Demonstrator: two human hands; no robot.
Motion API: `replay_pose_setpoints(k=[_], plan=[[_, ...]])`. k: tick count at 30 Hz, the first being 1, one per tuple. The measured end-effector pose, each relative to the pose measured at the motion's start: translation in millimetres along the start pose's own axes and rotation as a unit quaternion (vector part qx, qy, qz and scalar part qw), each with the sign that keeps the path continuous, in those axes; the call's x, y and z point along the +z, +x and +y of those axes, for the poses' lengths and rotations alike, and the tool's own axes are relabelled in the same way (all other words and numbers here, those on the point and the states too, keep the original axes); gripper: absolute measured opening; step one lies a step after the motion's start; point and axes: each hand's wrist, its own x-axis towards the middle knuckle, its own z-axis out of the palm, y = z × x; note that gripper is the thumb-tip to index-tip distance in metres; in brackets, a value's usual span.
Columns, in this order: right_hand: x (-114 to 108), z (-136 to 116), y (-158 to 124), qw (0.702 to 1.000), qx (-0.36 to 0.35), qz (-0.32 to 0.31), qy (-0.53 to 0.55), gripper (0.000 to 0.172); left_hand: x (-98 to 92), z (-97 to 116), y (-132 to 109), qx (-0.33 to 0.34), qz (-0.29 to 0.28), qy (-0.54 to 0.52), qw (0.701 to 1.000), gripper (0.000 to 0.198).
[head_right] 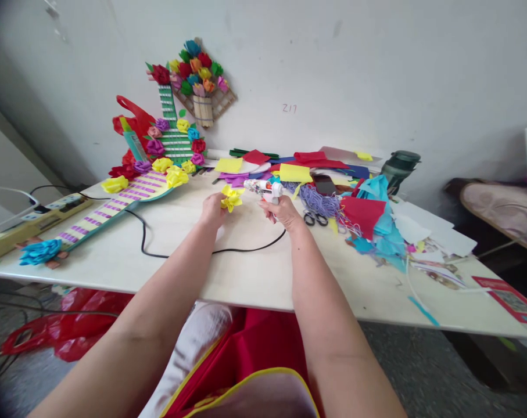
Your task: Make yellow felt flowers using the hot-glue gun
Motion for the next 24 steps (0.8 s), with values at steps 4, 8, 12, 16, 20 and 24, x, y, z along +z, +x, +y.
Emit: replay_pose_setpoints(k=[4,8,12,16,20,24], plan=[[1.2,-1.0,0.1,0.999,0.023,-0.013,-0.034,0.046,1.3,2.7,-4.8,-0.002,-0.006,-0.003,1.0,0.015],[2.2,-0.7,0.4,0.997,0.029,-0.018,-0.064,0.046,2.5,5.3,-8.3,-0.01,0.005,0.013,1.0,0.017],[3.1,-2.9,0.0,0.995,0.035,-0.014,-0.09,0.048,3.0,6.3,-9.8,-0.016,0.012,0.02,1.0,0.019],[5.3,-7.3,-0.9,0.992,0.045,-0.009,-0.114,0.048,3.3,6.2,-10.9,-0.013,0.005,0.027,1.0,0.017],[7.6,-10.6,-1.7,0.989,0.059,0.001,-0.134,0.046,3.3,5.3,-10.7,-0.005,0.001,0.03,1.0,0.017],[8.8,-11.5,-1.5,0.986,0.071,0.012,-0.152,0.042,3.2,3.0,-8.0,0.001,-0.001,0.045,0.999,0.018]])
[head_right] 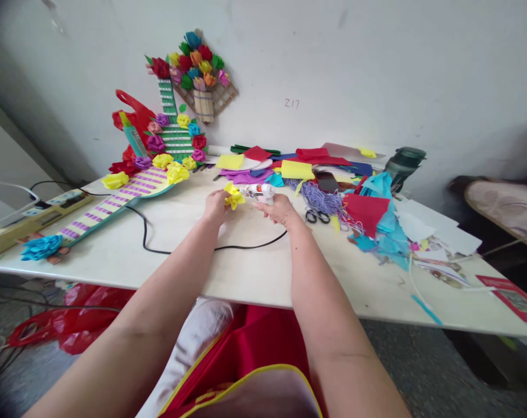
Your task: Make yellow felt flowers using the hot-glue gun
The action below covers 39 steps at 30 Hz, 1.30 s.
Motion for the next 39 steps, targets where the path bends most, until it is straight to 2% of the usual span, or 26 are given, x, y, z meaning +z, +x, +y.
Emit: replay_pose_setpoints(k=[14,24,33,39], plan=[[2.9,7.6,5.5,0.999,-0.006,0.008,-0.031,0.038,-0.1,-6.3,4.9,0.02,-0.008,0.012,1.0,0.017],[2.5,7.4,8.1,0.99,-0.001,0.019,-0.143,0.028,1.1,-5.0,1.4,0.022,-0.011,0.009,1.0,0.018],[3.3,3.9,8.0,0.974,0.001,0.02,-0.226,0.04,0.8,-6.1,1.8,0.024,-0.013,0.016,0.999,0.018],[4.2,3.1,8.1,0.968,-0.001,0.026,-0.25,0.04,1.7,-5.9,2.2,0.021,-0.009,0.021,1.0,0.018]])
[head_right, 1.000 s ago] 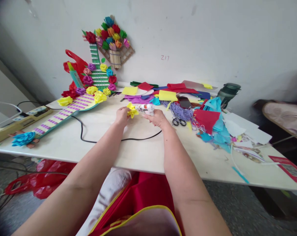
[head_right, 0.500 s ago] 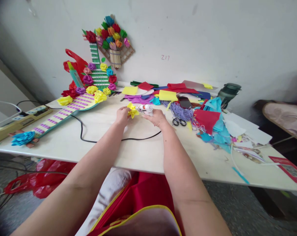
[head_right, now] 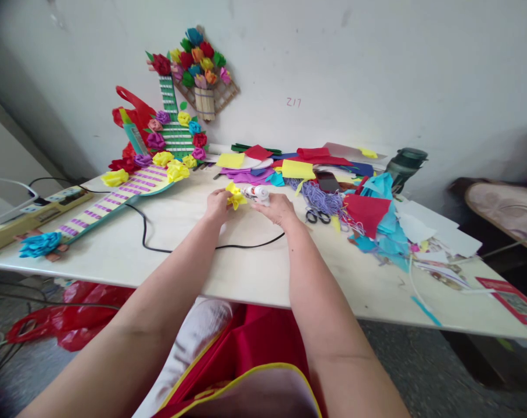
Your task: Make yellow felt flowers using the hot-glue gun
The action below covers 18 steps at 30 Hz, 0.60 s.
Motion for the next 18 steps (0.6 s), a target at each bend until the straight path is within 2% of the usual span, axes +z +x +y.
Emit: replay_pose_setpoints(k=[18], plan=[[0.5,1.2,0.2,1.0,-0.007,0.012,-0.012,0.04,0.4,-2.5,2.3,0.004,0.001,0.014,1.0,0.017]])
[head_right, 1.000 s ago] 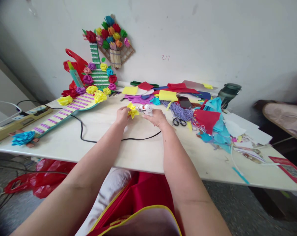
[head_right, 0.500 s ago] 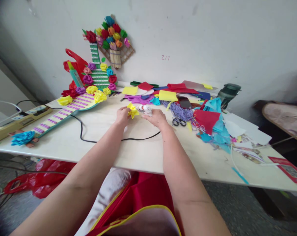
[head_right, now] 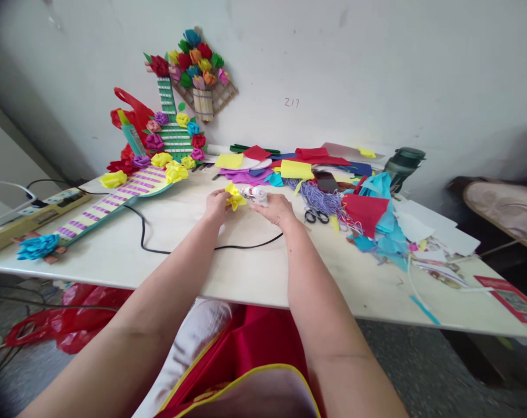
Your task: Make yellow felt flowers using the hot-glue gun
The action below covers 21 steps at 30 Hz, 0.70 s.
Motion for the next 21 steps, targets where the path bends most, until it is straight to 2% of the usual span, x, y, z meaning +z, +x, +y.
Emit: replay_pose_setpoints(k=[10,21], plan=[[-4.5,-5.9,-2.2,0.998,0.004,-0.008,-0.066,0.045,-0.7,-1.8,-0.2,0.02,-0.007,0.02,1.0,0.021],[-5.9,-6.7,-2.8,0.998,-0.004,-0.009,-0.054,0.041,-3.1,-5.0,5.2,0.029,0.002,0.025,0.999,0.026]])
